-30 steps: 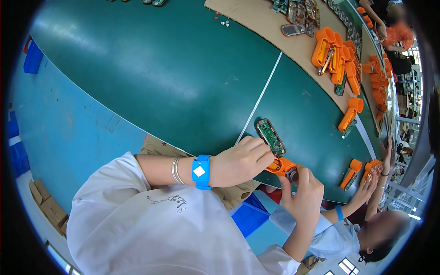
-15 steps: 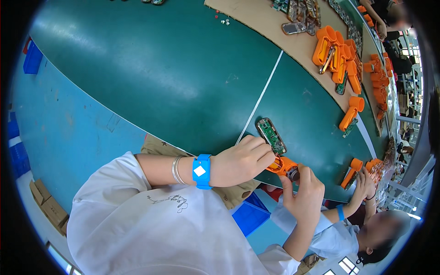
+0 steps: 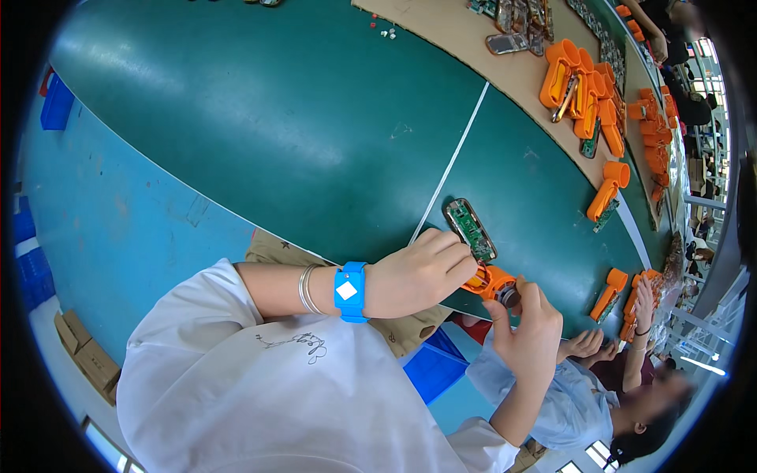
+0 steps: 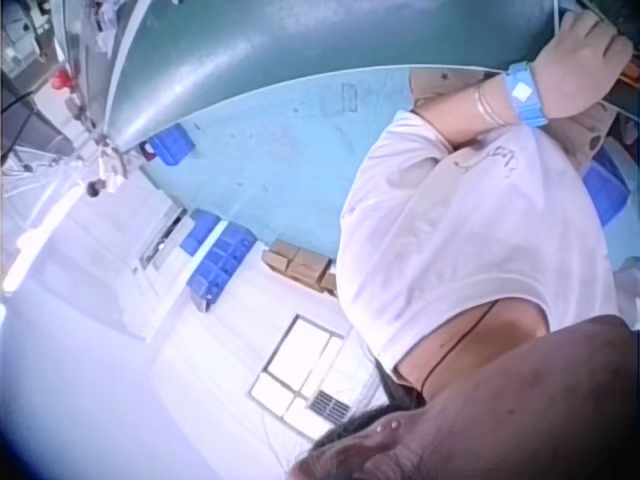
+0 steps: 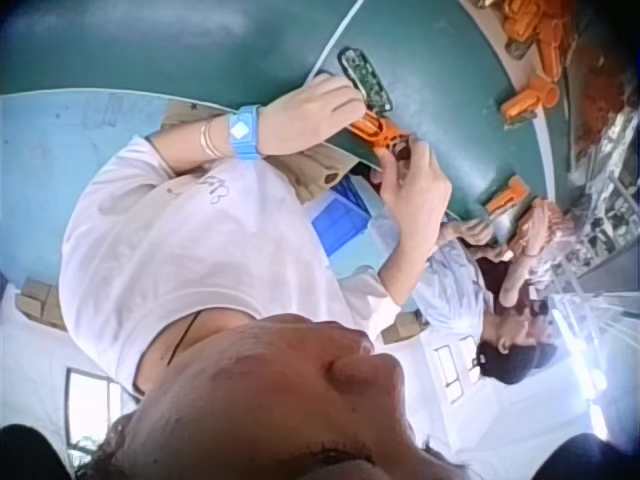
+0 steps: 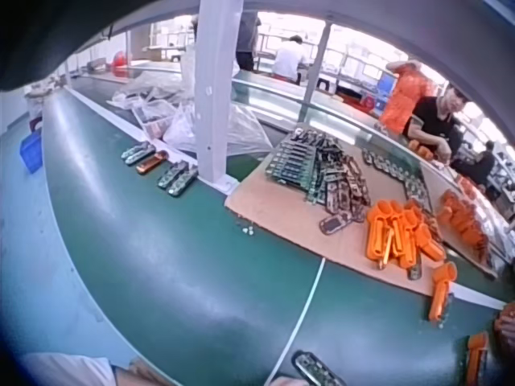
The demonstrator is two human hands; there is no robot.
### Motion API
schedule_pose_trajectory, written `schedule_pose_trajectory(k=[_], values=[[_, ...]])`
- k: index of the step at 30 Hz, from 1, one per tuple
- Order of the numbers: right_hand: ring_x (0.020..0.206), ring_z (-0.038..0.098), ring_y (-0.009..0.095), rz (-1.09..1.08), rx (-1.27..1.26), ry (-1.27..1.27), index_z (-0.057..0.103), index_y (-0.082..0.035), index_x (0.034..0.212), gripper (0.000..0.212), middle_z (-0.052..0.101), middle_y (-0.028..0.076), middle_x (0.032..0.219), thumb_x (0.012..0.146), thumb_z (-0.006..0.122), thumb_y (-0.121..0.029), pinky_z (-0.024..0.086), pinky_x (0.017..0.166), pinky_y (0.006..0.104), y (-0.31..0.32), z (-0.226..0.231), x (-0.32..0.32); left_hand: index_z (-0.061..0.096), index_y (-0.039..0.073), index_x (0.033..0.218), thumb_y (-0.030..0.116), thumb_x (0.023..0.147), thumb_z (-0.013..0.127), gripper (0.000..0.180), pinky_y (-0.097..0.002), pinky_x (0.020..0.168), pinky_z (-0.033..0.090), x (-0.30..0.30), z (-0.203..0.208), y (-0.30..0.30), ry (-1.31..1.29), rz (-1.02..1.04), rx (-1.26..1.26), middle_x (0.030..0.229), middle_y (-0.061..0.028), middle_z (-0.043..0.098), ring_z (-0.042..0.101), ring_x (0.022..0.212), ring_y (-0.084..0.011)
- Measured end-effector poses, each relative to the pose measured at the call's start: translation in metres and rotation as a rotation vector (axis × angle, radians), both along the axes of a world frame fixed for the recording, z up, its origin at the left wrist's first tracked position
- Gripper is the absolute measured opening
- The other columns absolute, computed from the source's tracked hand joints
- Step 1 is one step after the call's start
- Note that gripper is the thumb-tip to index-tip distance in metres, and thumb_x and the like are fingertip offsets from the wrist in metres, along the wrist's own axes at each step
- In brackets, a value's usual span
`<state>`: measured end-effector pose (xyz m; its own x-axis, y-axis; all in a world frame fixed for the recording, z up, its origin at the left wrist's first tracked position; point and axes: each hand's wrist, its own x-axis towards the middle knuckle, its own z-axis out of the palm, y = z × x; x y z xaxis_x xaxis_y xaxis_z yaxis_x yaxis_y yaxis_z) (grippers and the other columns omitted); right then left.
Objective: Assembling the internal components and housing of a small orange portable fan on an electronics assembly line.
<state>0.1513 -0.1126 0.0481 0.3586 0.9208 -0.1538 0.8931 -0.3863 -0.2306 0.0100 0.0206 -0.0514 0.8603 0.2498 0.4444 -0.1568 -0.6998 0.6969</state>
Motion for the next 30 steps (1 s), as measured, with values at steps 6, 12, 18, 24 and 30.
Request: schedule_pose_trajectory(k=[6,12,18,24,30], values=[[0.057,0.061,0.027,-0.02,-0.01,0.008,0.057,0.008,0.101,0.041,0.059,0.012,0.069,0.078,0.073,-0.023,0.047,0.05,0.0339,0.002,0.0,0.0,0.052,-0.003,0.092,0.004,0.075,0.06,0.021,-0.0393,0.085,0.043,-0.001,0.0,0.002,0.013,-0.015,-0.021,0.104,-0.0181,0.055,0.053,0.099,-0.0312],[0.059,0.06,0.028,-0.066,-0.014,-0.019,0.055,0.006,0.102,0.039,0.058,0.013,0.071,0.079,0.071,-0.022,0.046,0.051,0.0352,0.002,-0.002,-0.005,0.052,-0.003,0.095,0.004,0.075,0.059,0.022,-0.0395,0.086,0.043,0.001,0.001,0.004,0.011,-0.023,-0.028,0.105,-0.0177,0.054,0.052,0.1,-0.0317],[0.059,0.058,0.025,0.097,0.05,-0.152,0.054,0.004,0.102,0.046,0.054,0.01,0.073,0.079,0.068,-0.033,0.045,0.051,0.0335,-0.005,-0.013,0.004,0.053,0.0,0.094,0.007,0.075,0.056,0.021,-0.0372,0.084,0.042,0.001,0.0,0.003,-0.026,0.012,0.04,0.1,-0.0139,0.054,0.052,0.097,-0.0289],[0.059,0.059,0.028,0.049,0.087,-0.14,0.054,0.003,0.1,0.043,0.057,0.011,0.074,0.081,0.067,-0.033,0.047,0.053,0.0358,-0.002,-0.014,0.004,0.054,-0.006,0.098,-0.002,0.072,0.055,0.026,-0.0411,0.087,0.044,0.0,0.006,0.0,0.006,0.066,0.01,0.104,-0.0203,0.056,0.054,0.098,-0.0349],[0.059,0.061,0.031,-0.304,0.507,-0.05,0.057,-0.006,0.091,0.027,0.058,0.016,0.067,0.087,0.062,-0.032,0.047,0.053,0.038,0.037,0.013,0.126,0.055,-0.005,0.095,-0.012,0.072,0.056,0.023,-0.042,0.08,0.046,0.005,0.01,0.003,0.022,0.122,-0.132,0.097,-0.0195,0.058,0.055,0.089,-0.0365]])
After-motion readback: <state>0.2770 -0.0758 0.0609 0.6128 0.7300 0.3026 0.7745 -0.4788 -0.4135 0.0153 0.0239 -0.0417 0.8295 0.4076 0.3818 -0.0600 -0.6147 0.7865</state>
